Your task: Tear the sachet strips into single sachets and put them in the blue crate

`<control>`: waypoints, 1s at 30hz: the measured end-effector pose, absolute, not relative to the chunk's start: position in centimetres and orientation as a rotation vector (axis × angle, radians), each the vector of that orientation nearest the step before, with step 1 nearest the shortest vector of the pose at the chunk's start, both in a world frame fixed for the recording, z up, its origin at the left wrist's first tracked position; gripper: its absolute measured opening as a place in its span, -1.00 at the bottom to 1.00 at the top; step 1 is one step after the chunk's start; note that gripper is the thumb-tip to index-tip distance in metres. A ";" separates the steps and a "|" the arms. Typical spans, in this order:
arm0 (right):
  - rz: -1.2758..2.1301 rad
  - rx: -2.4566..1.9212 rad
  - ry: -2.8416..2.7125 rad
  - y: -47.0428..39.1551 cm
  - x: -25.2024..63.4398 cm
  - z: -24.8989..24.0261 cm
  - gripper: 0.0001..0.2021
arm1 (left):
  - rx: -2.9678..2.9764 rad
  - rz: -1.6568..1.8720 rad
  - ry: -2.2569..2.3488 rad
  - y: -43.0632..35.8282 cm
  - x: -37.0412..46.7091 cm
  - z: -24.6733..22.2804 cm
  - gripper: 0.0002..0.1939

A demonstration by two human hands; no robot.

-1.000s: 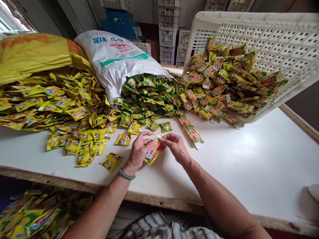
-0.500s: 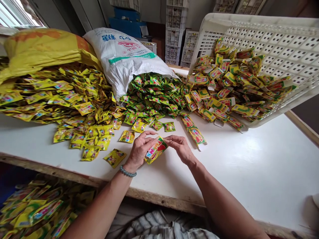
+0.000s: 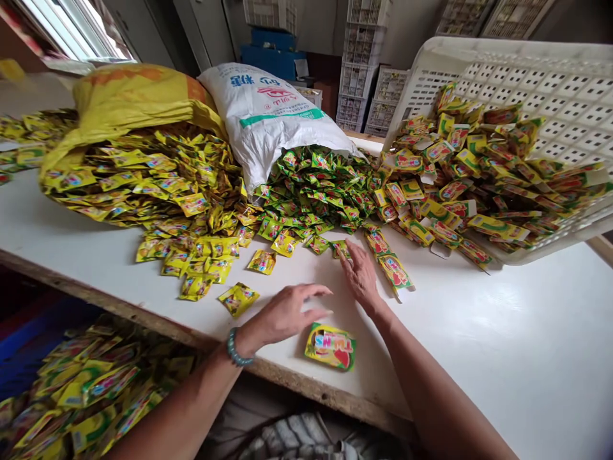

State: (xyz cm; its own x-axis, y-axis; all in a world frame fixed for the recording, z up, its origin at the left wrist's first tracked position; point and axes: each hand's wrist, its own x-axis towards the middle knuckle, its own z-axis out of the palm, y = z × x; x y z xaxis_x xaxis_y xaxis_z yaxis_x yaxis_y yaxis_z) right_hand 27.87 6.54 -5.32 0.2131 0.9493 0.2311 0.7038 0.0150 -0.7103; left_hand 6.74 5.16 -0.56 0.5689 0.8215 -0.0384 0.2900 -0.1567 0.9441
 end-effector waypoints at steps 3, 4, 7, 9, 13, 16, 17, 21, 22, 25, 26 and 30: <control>0.372 -1.845 -1.819 7.5 28.7 -6.4 -0.50 | 1.962 0.680 1.474 5.8 2.4 0.0 -0.67; 0.349 -1.858 -1.887 7.5 28.7 -6.5 -0.50 | 2.039 0.589 1.655 6.0 0.8 0.0 -0.65; 0.237 -1.829 -2.026 6.9 28.2 -6.2 -0.55 | 2.188 0.192 1.928 6.5 -2.3 -0.3 -0.59; 0.212 -1.796 -2.115 6.4 27.7 -5.5 -0.65 | 2.207 0.091 1.938 6.5 -2.8 -0.8 -0.61; 0.228 -1.795 -2.199 5.3 27.1 -4.2 -0.72 | 1.992 0.329 1.804 6.8 -0.4 -1.7 -0.78; 0.266 -1.817 -1.988 4.8 27.7 -4.1 -0.67 | 1.544 0.634 1.529 7.8 2.8 -1.8 -0.68; 0.282 -1.808 -1.888 4.7 28.1 -4.2 -0.66 | 1.403 0.710 1.428 8.3 4.1 -1.8 -0.62; 0.373 -1.791 -1.449 4.9 30.1 -4.7 -0.71 | 1.135 0.867 1.212 9.9 8.6 -1.8 -0.52; 0.408 -1.791 -1.329 5.0 30.6 -4.8 -0.72 | 1.100 0.892 1.189 10.1 9.5 -1.9 -0.51; 0.554 -1.715 -1.018 5.4 31.5 -4.9 -0.71 | 0.965 0.916 1.151 10.2 11.5 -2.6 -0.50; 0.621 -1.668 -0.935 5.4 31.6 -4.9 -0.69 | 0.924 0.901 1.146 10.1 11.9 -2.9 -0.50; 0.938 -1.419 -0.690 5.4 30.8 -4.3 -0.63 | 0.925 0.842 1.130 9.4 12.2 -3.5 -0.48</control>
